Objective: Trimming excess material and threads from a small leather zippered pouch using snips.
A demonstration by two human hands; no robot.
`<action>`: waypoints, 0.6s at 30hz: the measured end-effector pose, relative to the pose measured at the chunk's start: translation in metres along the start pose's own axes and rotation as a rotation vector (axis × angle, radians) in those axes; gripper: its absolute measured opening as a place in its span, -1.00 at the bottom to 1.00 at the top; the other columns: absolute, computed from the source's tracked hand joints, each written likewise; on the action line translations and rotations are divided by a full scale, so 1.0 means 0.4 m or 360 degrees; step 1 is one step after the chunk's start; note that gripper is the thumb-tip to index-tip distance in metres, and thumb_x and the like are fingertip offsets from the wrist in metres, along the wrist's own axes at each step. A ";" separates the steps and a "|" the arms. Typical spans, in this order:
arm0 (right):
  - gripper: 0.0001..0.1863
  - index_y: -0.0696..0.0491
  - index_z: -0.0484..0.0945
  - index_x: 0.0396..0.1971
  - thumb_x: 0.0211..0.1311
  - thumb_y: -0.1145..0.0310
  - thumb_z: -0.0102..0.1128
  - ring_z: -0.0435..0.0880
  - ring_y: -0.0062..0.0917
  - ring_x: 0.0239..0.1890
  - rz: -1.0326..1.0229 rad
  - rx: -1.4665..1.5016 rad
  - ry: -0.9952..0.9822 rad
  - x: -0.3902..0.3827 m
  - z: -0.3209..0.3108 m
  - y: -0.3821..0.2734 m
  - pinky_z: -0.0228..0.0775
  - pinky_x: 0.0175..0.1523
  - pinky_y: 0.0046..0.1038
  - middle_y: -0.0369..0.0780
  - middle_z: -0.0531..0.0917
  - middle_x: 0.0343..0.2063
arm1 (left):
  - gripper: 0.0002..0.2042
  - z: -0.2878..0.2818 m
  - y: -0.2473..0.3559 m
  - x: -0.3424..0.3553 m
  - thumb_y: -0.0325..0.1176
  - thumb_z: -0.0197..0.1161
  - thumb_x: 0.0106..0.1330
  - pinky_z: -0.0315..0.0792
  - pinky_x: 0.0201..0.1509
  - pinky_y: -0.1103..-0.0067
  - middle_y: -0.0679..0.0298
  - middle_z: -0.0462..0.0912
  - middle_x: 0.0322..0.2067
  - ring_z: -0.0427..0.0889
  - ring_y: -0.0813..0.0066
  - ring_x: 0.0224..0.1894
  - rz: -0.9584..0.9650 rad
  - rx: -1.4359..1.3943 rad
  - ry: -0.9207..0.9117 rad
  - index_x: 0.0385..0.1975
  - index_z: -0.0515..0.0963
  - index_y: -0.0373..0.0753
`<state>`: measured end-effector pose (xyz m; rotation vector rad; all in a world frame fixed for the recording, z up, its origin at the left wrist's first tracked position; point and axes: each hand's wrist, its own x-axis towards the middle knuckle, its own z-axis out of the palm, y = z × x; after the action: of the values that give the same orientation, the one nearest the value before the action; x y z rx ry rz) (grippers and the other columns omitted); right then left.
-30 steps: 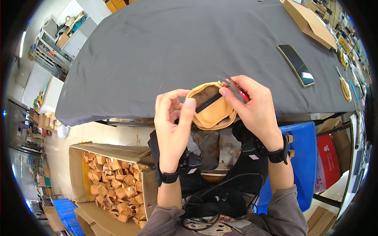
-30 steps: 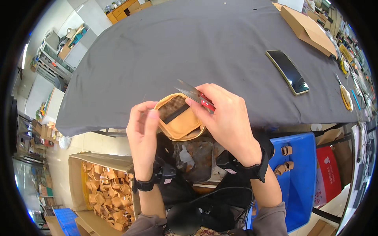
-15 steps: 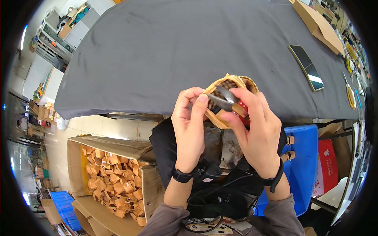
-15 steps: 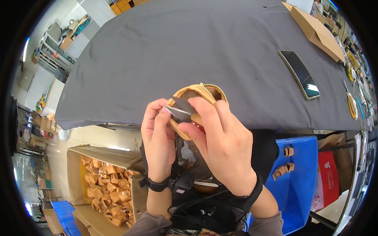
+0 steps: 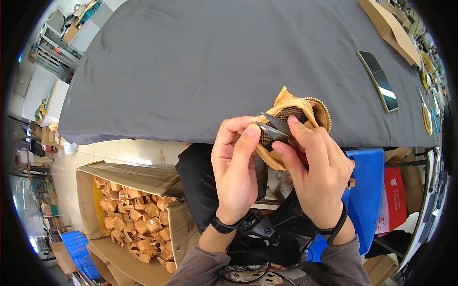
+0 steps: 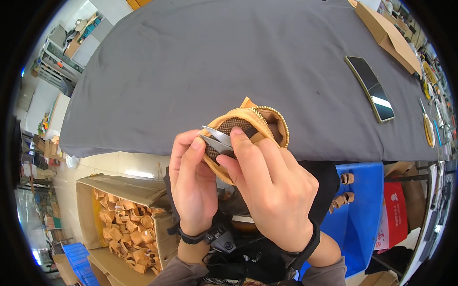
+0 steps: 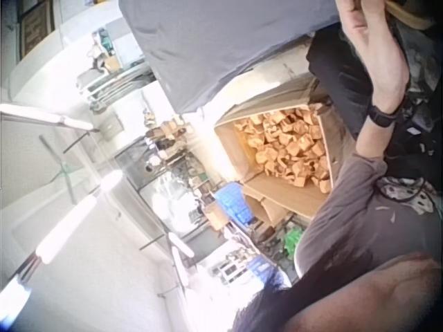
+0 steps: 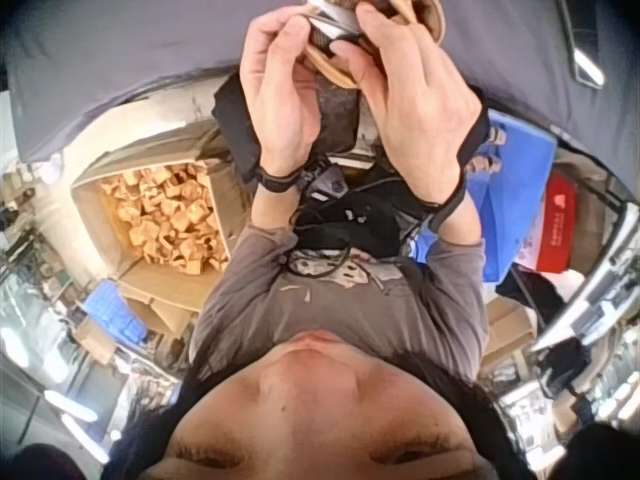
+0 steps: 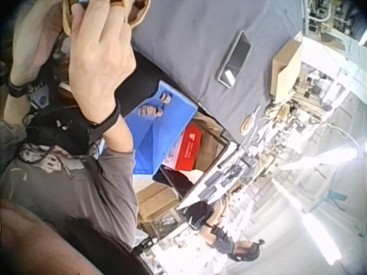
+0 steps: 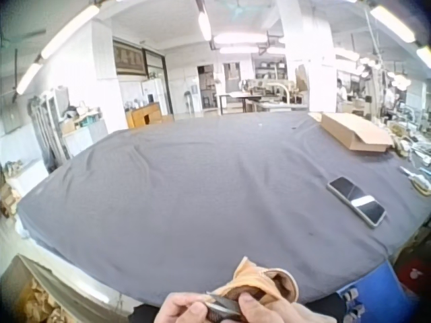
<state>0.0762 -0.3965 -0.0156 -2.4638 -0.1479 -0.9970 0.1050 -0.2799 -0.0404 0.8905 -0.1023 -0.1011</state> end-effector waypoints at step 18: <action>-0.57 0.15 0.55 -0.11 -0.04 0.42 0.43 0.45 -0.70 -0.54 -0.0081 0.0336 -0.0249 0.078 -0.119 0.007 0.19 -0.52 -0.68 -0.32 0.52 -0.51 | -0.91 0.067 -0.041 -0.038 -0.51 0.06 0.38 0.50 -0.03 0.60 0.28 0.42 -0.19 0.51 0.62 -0.13 -0.0074 -0.0274 0.0008 -0.22 0.30 -0.26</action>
<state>0.0697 -0.4236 0.0342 -2.3510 -0.3507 -0.7656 0.0858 -0.3088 -0.0372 0.7216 -0.0670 -0.1484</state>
